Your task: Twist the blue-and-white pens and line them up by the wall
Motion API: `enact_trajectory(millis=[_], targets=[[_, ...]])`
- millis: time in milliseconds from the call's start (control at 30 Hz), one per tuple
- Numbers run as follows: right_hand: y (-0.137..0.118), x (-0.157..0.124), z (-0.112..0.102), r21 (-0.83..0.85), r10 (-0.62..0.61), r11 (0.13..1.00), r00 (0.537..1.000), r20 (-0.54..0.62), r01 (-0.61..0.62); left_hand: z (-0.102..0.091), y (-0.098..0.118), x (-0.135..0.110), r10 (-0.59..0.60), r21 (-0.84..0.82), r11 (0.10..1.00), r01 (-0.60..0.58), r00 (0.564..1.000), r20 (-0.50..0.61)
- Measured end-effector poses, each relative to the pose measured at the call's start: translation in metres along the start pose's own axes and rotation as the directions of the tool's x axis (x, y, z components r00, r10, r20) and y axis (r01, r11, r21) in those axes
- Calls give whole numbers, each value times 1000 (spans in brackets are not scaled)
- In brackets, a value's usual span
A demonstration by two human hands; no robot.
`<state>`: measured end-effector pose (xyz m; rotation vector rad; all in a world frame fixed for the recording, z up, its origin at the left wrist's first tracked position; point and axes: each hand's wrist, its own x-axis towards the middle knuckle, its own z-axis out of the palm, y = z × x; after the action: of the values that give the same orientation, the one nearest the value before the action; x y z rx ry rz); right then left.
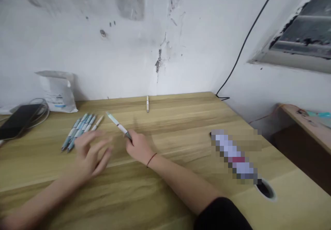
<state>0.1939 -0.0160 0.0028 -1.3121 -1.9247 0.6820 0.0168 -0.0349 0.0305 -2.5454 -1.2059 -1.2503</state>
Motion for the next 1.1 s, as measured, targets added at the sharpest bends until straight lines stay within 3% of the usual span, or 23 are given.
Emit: enact_trajectory(millis=[67,133,233,300,433,533,700,833,933,1100], targets=[[4,2,-4,-221,-52,973,997,61,64,8,-13,8,90,190,978,-86,996,-12],[6,3,-7,-364,-104,921,988,112,138,15,-23,13,154,288,940,-182,981,119],[8,4,-10,-379,-191,893,967,170,243,19,-33,12,152,263,932,-248,930,336],[9,5,-13,-309,-227,908,953,203,282,17,-38,8,127,254,937,-241,911,393],[12,9,-18,-169,-199,957,959,203,234,12,-44,4,70,309,931,-194,926,370],[18,14,-19,-157,-194,961,960,204,228,13,-46,4,61,322,930,-178,938,341],[28,20,-22,-366,-216,884,948,234,292,23,-43,4,25,346,927,-147,942,334],[32,17,-25,-485,-242,800,930,277,353,25,-41,2,-20,309,944,-117,914,406],[31,15,-26,-488,-256,793,926,277,365,23,-41,1,8,287,948,-138,912,411],[30,15,-27,-343,-298,863,922,246,371,19,-37,1,121,328,916,-232,938,326]])
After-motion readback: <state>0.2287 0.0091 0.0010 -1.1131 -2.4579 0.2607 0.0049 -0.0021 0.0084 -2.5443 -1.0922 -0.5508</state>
